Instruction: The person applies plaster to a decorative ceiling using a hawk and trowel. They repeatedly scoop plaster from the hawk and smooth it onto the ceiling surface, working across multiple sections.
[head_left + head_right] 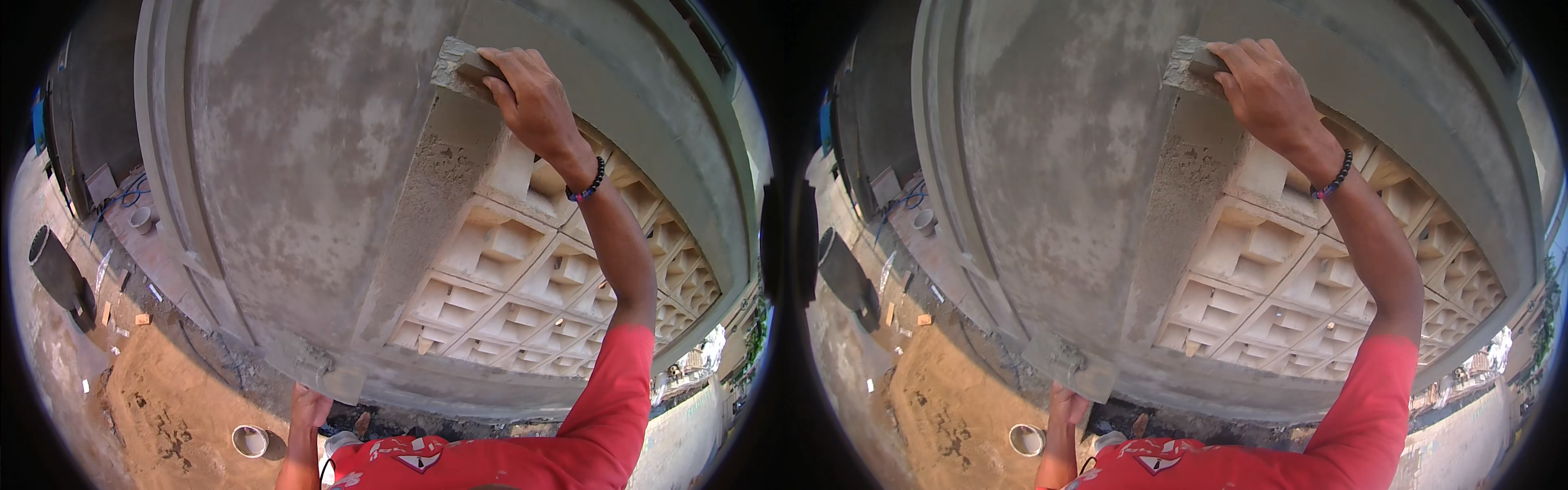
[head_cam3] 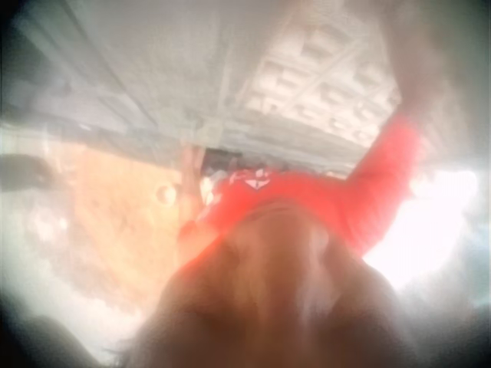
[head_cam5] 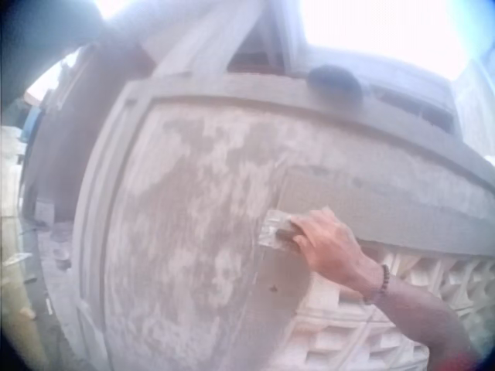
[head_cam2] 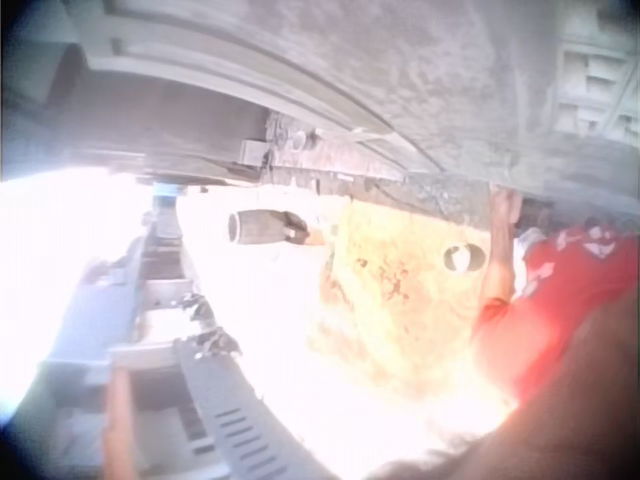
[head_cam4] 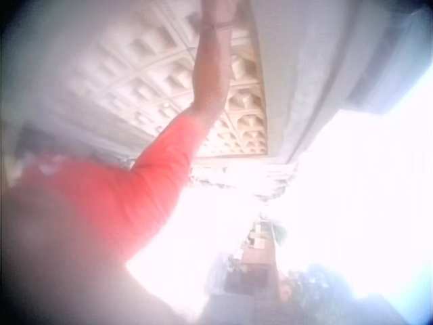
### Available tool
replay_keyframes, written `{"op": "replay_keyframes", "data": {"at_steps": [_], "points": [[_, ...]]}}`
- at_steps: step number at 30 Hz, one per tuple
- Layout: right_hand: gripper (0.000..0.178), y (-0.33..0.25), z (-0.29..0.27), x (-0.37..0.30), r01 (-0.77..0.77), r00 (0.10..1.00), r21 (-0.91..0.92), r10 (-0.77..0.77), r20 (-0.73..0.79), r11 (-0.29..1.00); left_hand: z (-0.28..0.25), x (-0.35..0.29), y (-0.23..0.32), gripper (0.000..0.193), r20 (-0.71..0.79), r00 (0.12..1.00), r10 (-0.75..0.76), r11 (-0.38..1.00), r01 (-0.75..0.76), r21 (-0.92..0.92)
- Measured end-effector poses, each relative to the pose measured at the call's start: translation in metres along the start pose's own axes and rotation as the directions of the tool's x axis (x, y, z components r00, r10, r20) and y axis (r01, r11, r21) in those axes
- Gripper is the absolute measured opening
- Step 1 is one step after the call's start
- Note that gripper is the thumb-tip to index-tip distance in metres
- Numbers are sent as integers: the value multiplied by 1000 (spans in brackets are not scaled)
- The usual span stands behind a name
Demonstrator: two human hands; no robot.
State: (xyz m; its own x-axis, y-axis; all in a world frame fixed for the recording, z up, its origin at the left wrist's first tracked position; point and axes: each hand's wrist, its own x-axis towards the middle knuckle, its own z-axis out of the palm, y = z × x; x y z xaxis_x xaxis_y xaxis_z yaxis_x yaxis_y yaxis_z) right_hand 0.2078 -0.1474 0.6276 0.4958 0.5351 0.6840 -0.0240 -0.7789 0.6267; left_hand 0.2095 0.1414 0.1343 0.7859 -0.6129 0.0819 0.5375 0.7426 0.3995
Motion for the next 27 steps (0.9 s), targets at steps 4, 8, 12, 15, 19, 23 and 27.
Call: {"op": "replay_keyframes", "data": {"at_steps": [4, 8, 12, 15, 19, 23, 27], "points": [[27, 26, -20, 53, -142, 984, -8, 140, -110, 990, 5, -1, -1, 56, -10, 1000, -12, 1000, 12, -16], [30, 28, 5, 25, -36, 999, -73, 33, -42, 997, 4, 0, -8, 55, -28, 1000, -11, 1000, 10, -22], [34, -36, 43, -56, 34, 978, 49, -43, 204, 998, 0, 0, -9, 56, -30, 1000, 2, 999, -3, -36], [36, -82, 42, -117, -63, 918, 299, -62, 393, 952, 13, -1, -3, 57, -51, 999, 18, 1000, -18, 6], [30, -82, 38, -141, -543, 685, 775, 705, 185, 324, 15, 2, 6, 59, 5, 1000, 5, 1000, -5, -18], [35, -51, 37, -133, -354, 477, 931, 873, 99, 87, 14, 5, 8, 58, 0, 999, -35, 999, 35, 27], [32, -39, 47, -115, -307, 445, 948, 893, 69, 79, 19, 3, 7, 55, 12, 998, -54, 996, 53, 65]]}}
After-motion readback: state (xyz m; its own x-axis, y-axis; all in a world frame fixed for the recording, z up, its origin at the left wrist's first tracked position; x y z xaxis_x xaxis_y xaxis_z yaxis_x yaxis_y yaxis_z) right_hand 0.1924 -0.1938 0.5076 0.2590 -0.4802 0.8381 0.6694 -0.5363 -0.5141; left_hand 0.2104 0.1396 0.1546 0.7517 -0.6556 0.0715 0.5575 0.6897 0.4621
